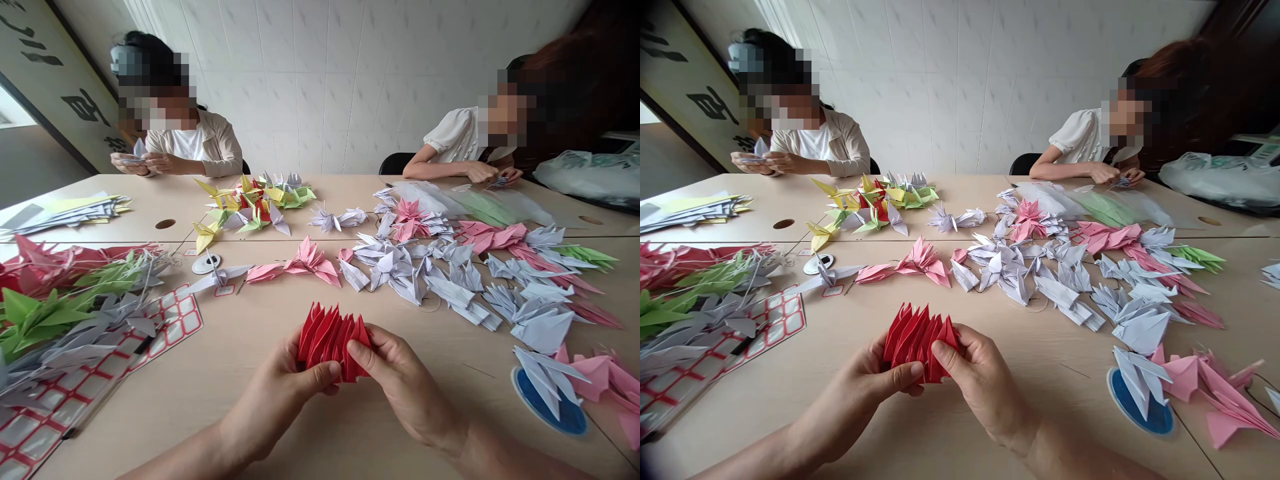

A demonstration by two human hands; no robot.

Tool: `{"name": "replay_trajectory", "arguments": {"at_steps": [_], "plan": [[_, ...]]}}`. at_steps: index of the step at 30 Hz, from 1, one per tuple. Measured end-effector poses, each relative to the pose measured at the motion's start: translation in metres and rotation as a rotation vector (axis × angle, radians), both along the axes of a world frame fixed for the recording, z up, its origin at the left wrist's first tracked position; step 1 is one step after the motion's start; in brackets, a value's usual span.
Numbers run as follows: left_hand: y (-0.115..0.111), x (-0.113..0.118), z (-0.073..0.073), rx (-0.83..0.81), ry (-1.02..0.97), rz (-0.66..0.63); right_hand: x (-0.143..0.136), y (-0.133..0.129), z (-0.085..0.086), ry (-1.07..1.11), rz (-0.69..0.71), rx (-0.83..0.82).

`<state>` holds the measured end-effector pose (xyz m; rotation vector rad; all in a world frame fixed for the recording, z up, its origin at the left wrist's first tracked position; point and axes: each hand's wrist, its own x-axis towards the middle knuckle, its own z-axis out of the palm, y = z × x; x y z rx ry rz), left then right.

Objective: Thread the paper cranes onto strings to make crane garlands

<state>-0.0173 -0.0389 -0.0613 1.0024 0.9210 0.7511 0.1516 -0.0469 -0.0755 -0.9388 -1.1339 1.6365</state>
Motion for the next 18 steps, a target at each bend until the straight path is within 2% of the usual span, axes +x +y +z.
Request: {"name": "replay_trajectory", "arguments": {"at_steps": [3, 8, 13, 15, 18], "plan": [[-0.003, 0.0, -0.002, 0.029, 0.003, 0.018, 0.0, -0.001, 0.001, -0.021, 0.02, 0.032], [-0.009, 0.005, -0.011, 0.121, -0.078, 0.035, -0.002, -0.003, 0.003, -0.159, -0.065, 0.111], [-0.009, 0.007, -0.011, 0.172, 0.01, 0.117, -0.006, -0.01, 0.001, -0.166, -0.056, 0.154], [-0.008, 0.006, -0.008, 0.157, 0.001, 0.086, -0.004, -0.011, 0.0, -0.114, -0.041, 0.116], [-0.007, 0.004, -0.004, 0.098, -0.04, -0.033, 0.001, -0.009, 0.003, -0.068, 0.021, 0.02]]}}
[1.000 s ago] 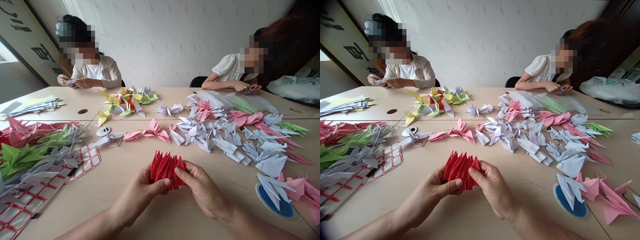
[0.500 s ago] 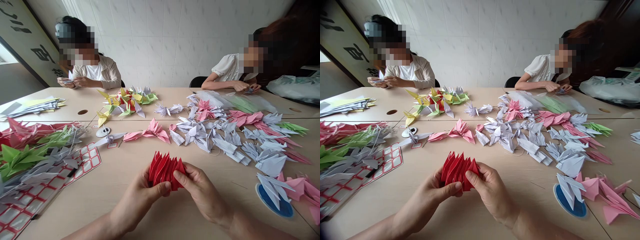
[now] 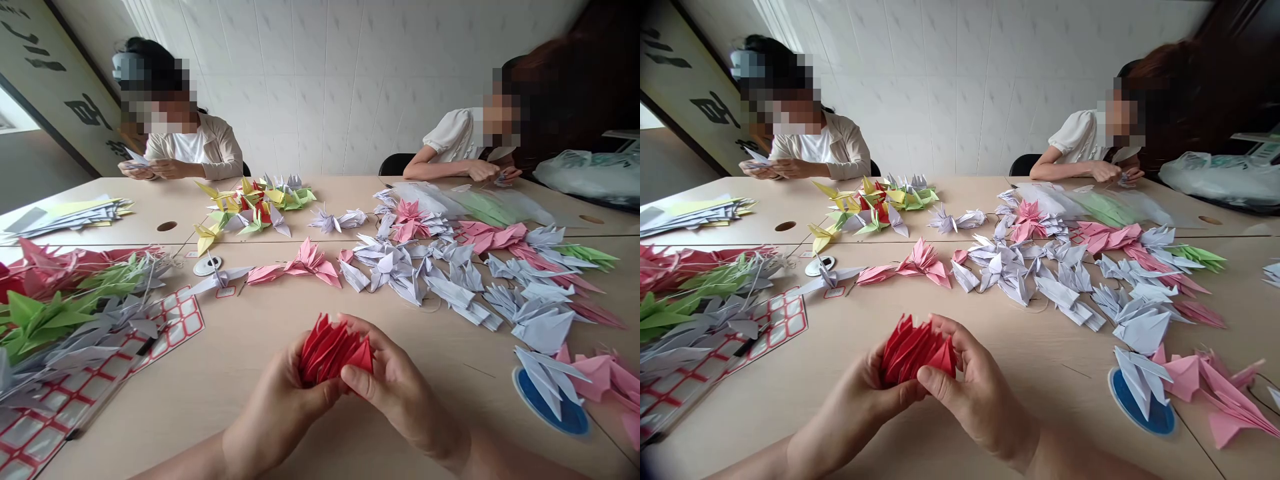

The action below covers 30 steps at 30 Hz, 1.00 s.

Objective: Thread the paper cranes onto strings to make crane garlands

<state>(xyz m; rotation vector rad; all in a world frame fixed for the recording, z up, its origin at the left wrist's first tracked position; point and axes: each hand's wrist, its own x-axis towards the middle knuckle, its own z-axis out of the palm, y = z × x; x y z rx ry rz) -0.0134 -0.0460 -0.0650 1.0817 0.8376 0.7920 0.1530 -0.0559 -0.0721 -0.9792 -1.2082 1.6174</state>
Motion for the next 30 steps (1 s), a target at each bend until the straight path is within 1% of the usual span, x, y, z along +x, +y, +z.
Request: {"name": "replay_trajectory", "arguments": {"at_steps": [2, 5, 8, 11, 14, 16, 21, 25, 27, 30], "plan": [[0.0, 0.0, 0.002, -0.03, 0.005, -0.08, 0.005, 0.003, 0.004, -0.071, 0.057, 0.022], [-0.002, 0.001, 0.003, -0.04, 0.038, -0.158, 0.009, 0.007, 0.008, -0.26, 0.077, 0.186], [-0.002, 0.002, 0.004, -0.066, 0.047, -0.188, 0.01, 0.007, 0.007, -0.402, 0.042, 0.334], [-0.001, 0.002, 0.002, -0.1, 0.067, -0.162, 0.009, 0.008, 0.003, -0.479, 0.014, 0.397], [0.0, 0.0, -0.002, -0.12, 0.092, -0.11, 0.009, 0.01, 0.001, -0.521, -0.016, 0.397], [0.0, -0.001, -0.003, -0.111, 0.099, -0.097, 0.01, 0.013, 0.0, -0.524, -0.04, 0.371], [0.001, -0.001, -0.002, -0.044, 0.115, -0.114, 0.012, 0.015, -0.003, -0.447, -0.07, 0.256], [-0.001, 0.001, 0.0, -0.064, 0.053, -0.126, 0.012, 0.015, -0.004, -0.467, -0.087, 0.306], [-0.002, 0.001, 0.0, -0.07, 0.069, -0.114, 0.012, 0.014, -0.002, -0.44, -0.081, 0.322], [-0.006, -0.001, 0.001, -0.066, 0.077, -0.104, 0.013, 0.011, 0.002, -0.318, -0.019, 0.252]]}}
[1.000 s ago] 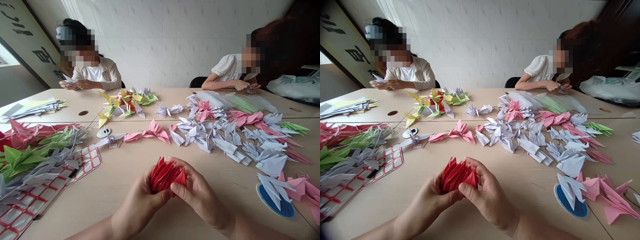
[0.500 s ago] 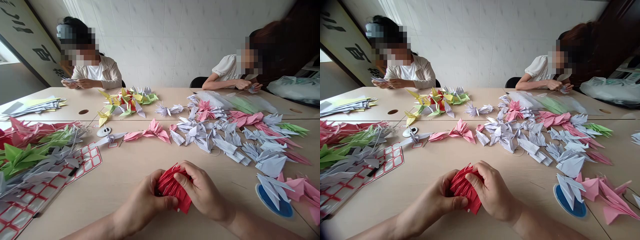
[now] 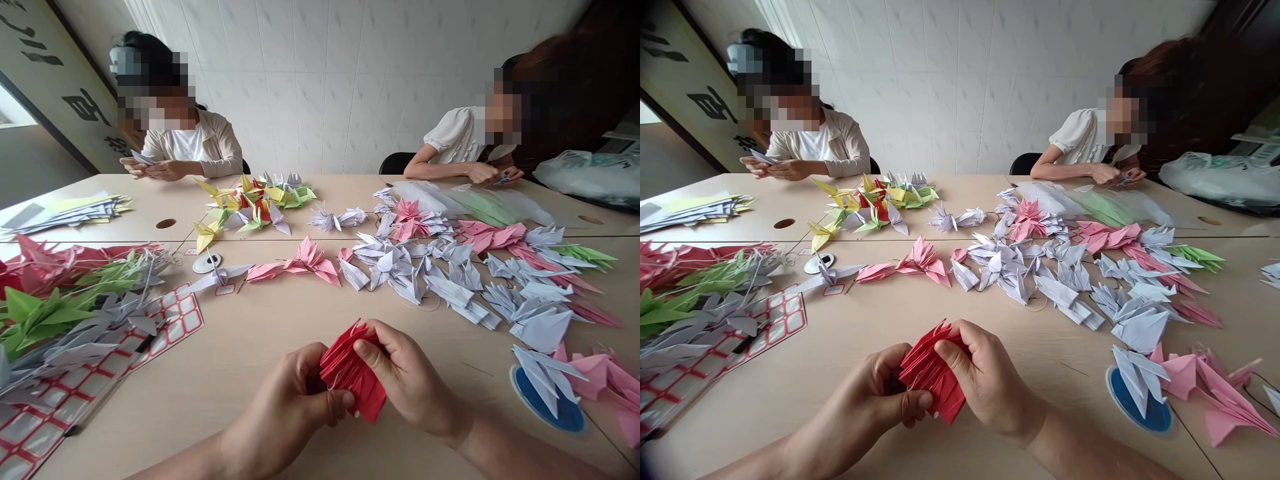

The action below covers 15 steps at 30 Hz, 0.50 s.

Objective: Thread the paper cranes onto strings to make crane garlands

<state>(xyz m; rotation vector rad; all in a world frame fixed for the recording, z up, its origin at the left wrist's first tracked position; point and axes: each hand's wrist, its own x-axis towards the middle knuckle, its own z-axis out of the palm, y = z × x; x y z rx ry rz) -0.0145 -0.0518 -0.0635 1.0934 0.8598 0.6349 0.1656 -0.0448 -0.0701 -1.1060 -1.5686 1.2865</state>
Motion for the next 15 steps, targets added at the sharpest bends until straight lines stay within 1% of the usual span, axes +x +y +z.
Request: {"name": "replay_trajectory", "arguments": {"at_steps": [4, 6, 8, 10, 12, 13, 15], "plan": [[-0.004, -0.002, 0.003, 0.012, 0.011, -0.017, 0.0, -0.003, 0.005, 0.167, 0.086, -0.136], [-0.003, -0.001, 0.004, 0.002, -0.011, -0.027, 0.0, -0.002, 0.004, 0.226, 0.085, -0.175], [-0.001, -0.001, 0.005, 0.013, -0.053, -0.04, -0.002, 0.001, 0.002, 0.313, 0.053, -0.244], [0.002, -0.002, 0.007, 0.074, -0.054, -0.058, -0.002, 0.006, 0.0, 0.442, 0.039, -0.378], [0.005, -0.004, 0.009, 0.132, -0.022, -0.061, -0.001, 0.009, -0.001, 0.549, 0.073, -0.522], [0.006, -0.006, 0.01, 0.139, -0.008, -0.055, 0.0, 0.01, -0.001, 0.578, 0.101, -0.571], [0.006, -0.008, 0.011, 0.122, 0.0, -0.028, 0.001, 0.011, 0.001, 0.593, 0.15, -0.619]]}}
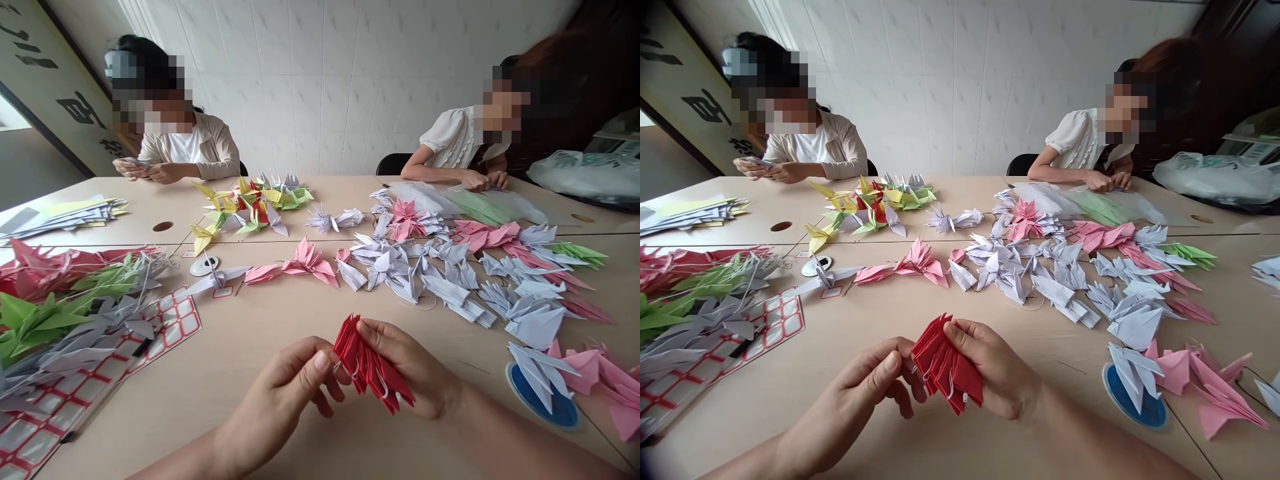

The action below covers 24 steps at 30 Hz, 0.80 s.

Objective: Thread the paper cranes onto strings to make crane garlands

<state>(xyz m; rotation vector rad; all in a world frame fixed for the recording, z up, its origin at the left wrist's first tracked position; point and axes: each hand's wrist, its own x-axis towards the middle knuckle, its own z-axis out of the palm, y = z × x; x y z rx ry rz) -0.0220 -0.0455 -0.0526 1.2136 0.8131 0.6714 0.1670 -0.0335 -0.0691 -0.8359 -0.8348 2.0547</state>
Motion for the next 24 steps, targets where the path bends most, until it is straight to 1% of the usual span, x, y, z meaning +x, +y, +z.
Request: {"name": "replay_trajectory", "arguments": {"at_steps": [3, 6, 9, 17, 21, 23, 24], "plan": [[0.0, -0.001, 0.001, -0.01, -0.004, 0.028, 0.001, -0.001, 0.004, 0.026, 0.037, -0.005], [-0.001, 0.0, 0.001, -0.008, -0.021, 0.03, 0.0, -0.002, 0.006, 0.034, 0.064, 0.008], [0.0, 0.001, 0.001, -0.016, -0.013, 0.029, -0.002, -0.003, 0.005, 0.025, 0.095, 0.018], [0.001, -0.001, 0.002, -0.02, 0.005, 0.032, -0.002, -0.004, 0.002, 0.11, 0.104, -0.022], [0.002, -0.002, 0.0, 0.028, 0.013, 0.045, 0.0, -0.004, 0.002, 0.134, 0.087, -0.057], [0.002, -0.003, -0.005, 0.093, 0.028, 0.084, 0.001, -0.003, 0.001, 0.133, 0.066, -0.074], [0.001, -0.003, -0.008, 0.153, 0.046, 0.109, 0.002, -0.003, 0.001, 0.128, 0.058, -0.084]]}}
